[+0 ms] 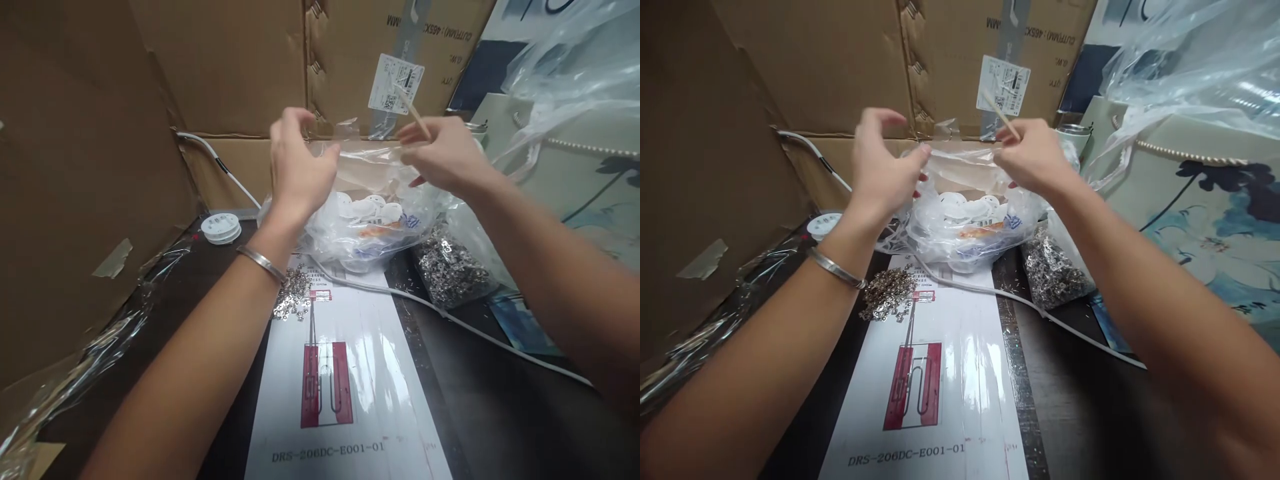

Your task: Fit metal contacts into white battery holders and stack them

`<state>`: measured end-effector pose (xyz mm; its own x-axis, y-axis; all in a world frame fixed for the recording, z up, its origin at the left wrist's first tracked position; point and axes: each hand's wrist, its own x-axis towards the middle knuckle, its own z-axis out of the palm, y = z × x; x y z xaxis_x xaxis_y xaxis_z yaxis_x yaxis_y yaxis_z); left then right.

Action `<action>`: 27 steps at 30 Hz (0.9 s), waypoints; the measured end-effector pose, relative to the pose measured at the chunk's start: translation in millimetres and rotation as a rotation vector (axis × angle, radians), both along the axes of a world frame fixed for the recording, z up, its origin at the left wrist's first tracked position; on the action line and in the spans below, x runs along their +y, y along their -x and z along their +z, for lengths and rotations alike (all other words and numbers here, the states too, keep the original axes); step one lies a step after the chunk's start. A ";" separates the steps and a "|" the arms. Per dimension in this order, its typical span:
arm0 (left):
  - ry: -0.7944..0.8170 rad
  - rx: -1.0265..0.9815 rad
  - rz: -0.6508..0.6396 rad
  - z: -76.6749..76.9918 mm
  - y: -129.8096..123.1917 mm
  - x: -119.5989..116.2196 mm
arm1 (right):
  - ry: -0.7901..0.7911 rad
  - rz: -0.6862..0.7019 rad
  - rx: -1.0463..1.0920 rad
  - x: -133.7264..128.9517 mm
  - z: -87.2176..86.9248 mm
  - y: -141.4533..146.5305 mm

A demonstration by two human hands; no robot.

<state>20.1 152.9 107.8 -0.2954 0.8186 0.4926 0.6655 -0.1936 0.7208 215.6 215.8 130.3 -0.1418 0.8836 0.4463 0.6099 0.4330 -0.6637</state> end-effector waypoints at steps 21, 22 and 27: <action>0.043 0.202 0.046 -7.0 -0.7 26.1 | 0.388 -0.055 0.093 41.2 4.4 23.2; 0.005 0.220 0.055 -6.2 -5.2 22.0 | 0.437 -0.074 0.138 47.8 5.8 26.8; -0.164 0.647 -0.253 -20.2 -39.5 -13.5 | 0.293 -0.113 0.135 50.5 5.4 34.1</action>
<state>59.6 139.4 87.5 0.2871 0.7240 0.6272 0.8701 -0.4710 0.1454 181.6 266.2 135.8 0.0073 0.9838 0.1793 0.5413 0.1469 -0.8279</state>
